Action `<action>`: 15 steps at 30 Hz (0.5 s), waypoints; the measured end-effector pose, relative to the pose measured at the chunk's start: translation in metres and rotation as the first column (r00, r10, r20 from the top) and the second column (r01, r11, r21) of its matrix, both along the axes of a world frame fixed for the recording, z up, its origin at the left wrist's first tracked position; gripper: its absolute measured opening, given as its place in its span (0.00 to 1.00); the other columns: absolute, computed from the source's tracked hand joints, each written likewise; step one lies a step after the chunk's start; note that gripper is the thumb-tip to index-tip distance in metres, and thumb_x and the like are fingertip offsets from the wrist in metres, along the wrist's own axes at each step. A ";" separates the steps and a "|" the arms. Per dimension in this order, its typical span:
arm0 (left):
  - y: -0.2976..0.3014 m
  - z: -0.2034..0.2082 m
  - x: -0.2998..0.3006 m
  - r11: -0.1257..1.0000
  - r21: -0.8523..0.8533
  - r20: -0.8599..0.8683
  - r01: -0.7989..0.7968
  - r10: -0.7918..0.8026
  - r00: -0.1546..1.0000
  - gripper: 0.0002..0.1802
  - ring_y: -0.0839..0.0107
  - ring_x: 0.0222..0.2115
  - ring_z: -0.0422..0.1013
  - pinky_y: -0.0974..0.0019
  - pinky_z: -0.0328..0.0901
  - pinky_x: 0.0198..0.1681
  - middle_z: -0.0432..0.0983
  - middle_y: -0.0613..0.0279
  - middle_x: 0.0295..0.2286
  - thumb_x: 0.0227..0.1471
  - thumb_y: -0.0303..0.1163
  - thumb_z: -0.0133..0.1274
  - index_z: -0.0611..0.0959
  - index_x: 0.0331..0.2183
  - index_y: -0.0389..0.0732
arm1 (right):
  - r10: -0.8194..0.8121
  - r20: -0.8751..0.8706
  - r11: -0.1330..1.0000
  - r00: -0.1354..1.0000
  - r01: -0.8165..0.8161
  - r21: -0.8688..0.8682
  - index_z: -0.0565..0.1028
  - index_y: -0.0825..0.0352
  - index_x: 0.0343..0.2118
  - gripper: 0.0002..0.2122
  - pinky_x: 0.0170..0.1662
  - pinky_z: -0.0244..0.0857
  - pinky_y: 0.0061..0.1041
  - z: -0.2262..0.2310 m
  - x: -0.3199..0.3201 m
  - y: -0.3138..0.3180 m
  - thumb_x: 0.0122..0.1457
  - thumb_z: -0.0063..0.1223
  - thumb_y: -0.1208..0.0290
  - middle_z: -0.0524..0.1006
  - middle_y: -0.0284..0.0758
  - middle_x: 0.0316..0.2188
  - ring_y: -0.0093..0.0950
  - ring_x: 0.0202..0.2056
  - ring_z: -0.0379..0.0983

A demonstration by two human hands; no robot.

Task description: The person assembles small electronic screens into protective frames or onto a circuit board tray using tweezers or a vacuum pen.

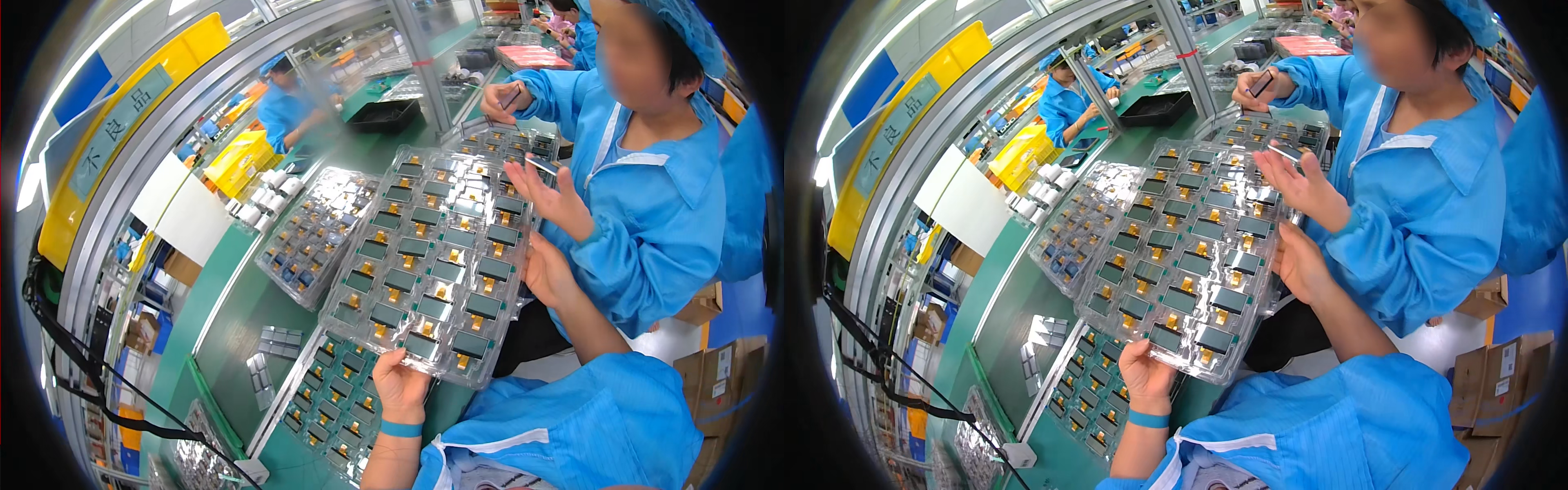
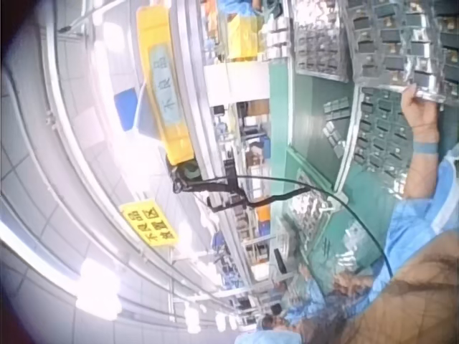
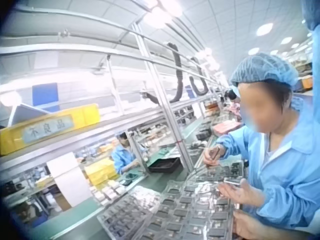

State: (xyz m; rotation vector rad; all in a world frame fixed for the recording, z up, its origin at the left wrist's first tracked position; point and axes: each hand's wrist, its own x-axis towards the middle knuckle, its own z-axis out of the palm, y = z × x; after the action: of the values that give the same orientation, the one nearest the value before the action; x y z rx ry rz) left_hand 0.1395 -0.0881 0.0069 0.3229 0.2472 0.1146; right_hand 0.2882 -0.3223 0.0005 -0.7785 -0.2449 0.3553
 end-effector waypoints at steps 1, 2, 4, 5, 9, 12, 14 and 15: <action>-0.001 0.000 -0.001 1.000 0.005 0.014 -0.008 0.008 1.000 0.30 0.53 0.46 0.64 0.47 0.57 0.51 0.68 0.51 0.44 0.34 0.20 0.46 0.68 0.46 0.35 | -0.041 0.001 0.999 0.999 0.041 -0.023 0.59 0.65 0.53 0.20 0.48 0.60 0.31 0.004 0.000 -0.001 0.60 0.36 0.62 0.68 0.37 0.46 0.28 0.46 0.66; -0.001 0.000 -0.003 1.000 0.012 0.029 -0.018 0.018 0.999 0.30 0.53 0.46 0.64 0.47 0.57 0.52 0.68 0.51 0.44 0.34 0.20 0.45 0.68 0.46 0.35 | -0.079 0.003 0.996 0.997 0.079 -0.045 0.59 0.64 0.52 0.19 0.48 0.61 0.29 0.007 0.000 0.000 0.60 0.36 0.63 0.69 0.35 0.45 0.26 0.45 0.67; 0.001 -0.005 -0.006 1.000 0.002 0.024 -0.006 0.006 1.000 0.30 0.53 0.46 0.64 0.47 0.57 0.52 0.68 0.50 0.44 0.34 0.21 0.45 0.69 0.46 0.35 | -0.109 0.004 0.992 0.994 0.109 -0.065 0.56 0.63 0.54 0.20 0.47 0.60 0.28 0.011 -0.002 0.002 0.60 0.37 0.64 0.68 0.33 0.45 0.25 0.45 0.66; 0.001 -0.005 -0.007 1.000 0.008 0.021 -0.010 0.010 1.000 0.30 0.53 0.46 0.64 0.47 0.57 0.52 0.68 0.50 0.44 0.34 0.21 0.45 0.69 0.46 0.35 | -0.177 0.022 0.977 0.984 0.179 -0.116 0.56 0.62 0.54 0.20 0.45 0.59 0.27 0.012 -0.004 0.003 0.60 0.37 0.65 0.67 0.33 0.45 0.24 0.44 0.65; 0.004 -0.010 -0.010 1.000 -0.014 0.011 0.017 -0.017 1.000 0.30 0.52 0.46 0.64 0.48 0.57 0.52 0.68 0.49 0.44 0.34 0.21 0.45 0.69 0.46 0.34 | -0.276 0.090 0.930 0.957 0.289 -0.226 0.57 0.61 0.54 0.19 0.42 0.58 0.27 -0.005 -0.001 0.002 0.60 0.38 0.67 0.66 0.30 0.44 0.21 0.41 0.63; 0.006 -0.016 -0.011 1.000 -0.028 0.021 0.012 -0.012 1.000 0.30 0.52 0.46 0.64 0.49 0.57 0.52 0.68 0.49 0.44 0.34 0.22 0.45 0.69 0.46 0.34 | 0.069 -0.210 0.996 0.975 -0.055 0.074 0.57 0.60 0.54 0.19 0.44 0.58 0.29 0.002 0.004 -0.004 0.60 0.39 0.69 0.63 0.31 0.48 0.22 0.45 0.62; 0.008 -0.017 -0.012 0.998 -0.063 0.001 -0.004 0.004 1.000 0.29 0.52 0.45 0.65 0.48 0.57 0.52 0.69 0.47 0.42 0.33 0.21 0.46 0.69 0.45 0.31 | 0.800 -0.296 0.512 0.522 -0.336 0.790 0.57 0.59 0.55 0.20 0.46 0.59 0.32 0.023 0.017 -0.011 0.59 0.40 0.70 0.61 0.32 0.49 0.23 0.49 0.59; 0.005 -0.016 -0.011 0.996 -0.077 0.019 0.032 -0.031 0.999 0.28 0.51 0.45 0.65 0.48 0.56 0.52 0.69 0.47 0.43 0.34 0.21 0.46 0.69 0.45 0.31 | 0.978 -0.063 0.101 0.199 -0.188 0.977 0.56 0.59 0.55 0.20 0.47 0.59 0.34 0.033 0.024 -0.021 0.59 0.40 0.70 0.60 0.32 0.50 0.23 0.52 0.58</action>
State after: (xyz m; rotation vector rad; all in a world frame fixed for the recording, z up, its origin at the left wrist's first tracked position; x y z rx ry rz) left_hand 0.1284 -0.0828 -0.0086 0.2483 0.2279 0.0768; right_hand 0.3118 -0.3437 0.0332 0.7219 0.0988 1.4168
